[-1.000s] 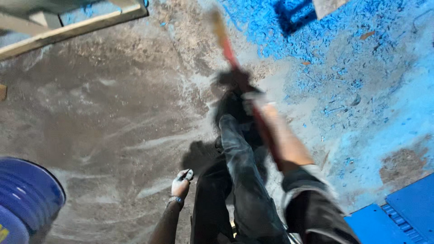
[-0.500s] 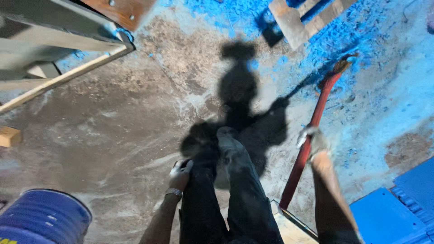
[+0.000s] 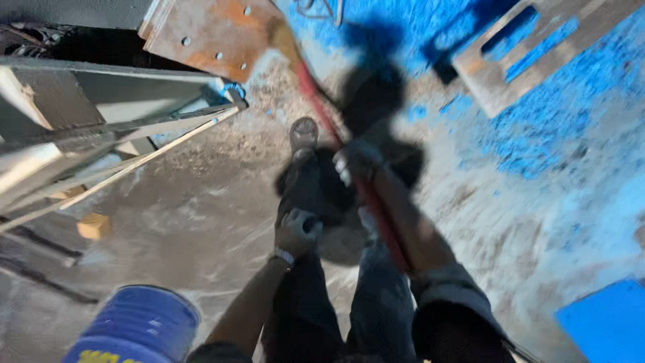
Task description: The person sweeps blue debris on a concrete floor using a broom, moving around stacked blue panels and a wooden board. They then pick up a black object and place it on a metal shelf.
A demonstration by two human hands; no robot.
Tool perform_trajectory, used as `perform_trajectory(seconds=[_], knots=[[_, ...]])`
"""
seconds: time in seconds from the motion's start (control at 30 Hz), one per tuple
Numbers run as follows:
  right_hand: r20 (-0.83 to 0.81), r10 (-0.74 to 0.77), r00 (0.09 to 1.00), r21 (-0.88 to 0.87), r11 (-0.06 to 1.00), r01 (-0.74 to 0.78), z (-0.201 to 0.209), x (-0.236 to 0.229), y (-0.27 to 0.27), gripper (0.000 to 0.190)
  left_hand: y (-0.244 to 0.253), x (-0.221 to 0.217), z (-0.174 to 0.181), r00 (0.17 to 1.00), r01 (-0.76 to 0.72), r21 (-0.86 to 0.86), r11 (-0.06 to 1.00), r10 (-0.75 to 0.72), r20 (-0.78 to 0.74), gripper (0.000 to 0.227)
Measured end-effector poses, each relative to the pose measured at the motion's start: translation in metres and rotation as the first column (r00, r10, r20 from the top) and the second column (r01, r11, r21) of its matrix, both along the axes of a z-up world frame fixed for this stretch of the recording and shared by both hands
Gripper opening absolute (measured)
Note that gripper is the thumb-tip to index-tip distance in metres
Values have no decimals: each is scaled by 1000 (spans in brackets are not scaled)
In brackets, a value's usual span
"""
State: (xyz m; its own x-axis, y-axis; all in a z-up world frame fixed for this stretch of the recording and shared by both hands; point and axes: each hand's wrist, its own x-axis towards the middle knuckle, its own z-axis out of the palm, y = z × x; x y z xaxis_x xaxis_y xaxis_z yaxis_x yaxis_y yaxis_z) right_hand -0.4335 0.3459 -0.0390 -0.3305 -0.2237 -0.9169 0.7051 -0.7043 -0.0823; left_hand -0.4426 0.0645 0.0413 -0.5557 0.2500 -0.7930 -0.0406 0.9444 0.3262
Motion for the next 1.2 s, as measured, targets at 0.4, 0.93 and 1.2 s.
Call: perform_trajectory(seconds=[0.4, 0.93, 1.2], knots=[[0, -543, 840, 237, 816, 527, -19, 169, 157, 14, -34, -120, -46, 957, 75, 62, 995, -89, 275, 36], [304, -372, 877, 328, 905, 271, 46, 125, 45, 54, 244, -279, -228, 898, 316, 178, 932, -233, -373, 31], [356, -294, 887, 351, 922, 165, 0, 92, 71, 30, 216, -314, -268, 841, 478, -290, 830, -527, -121, 33]])
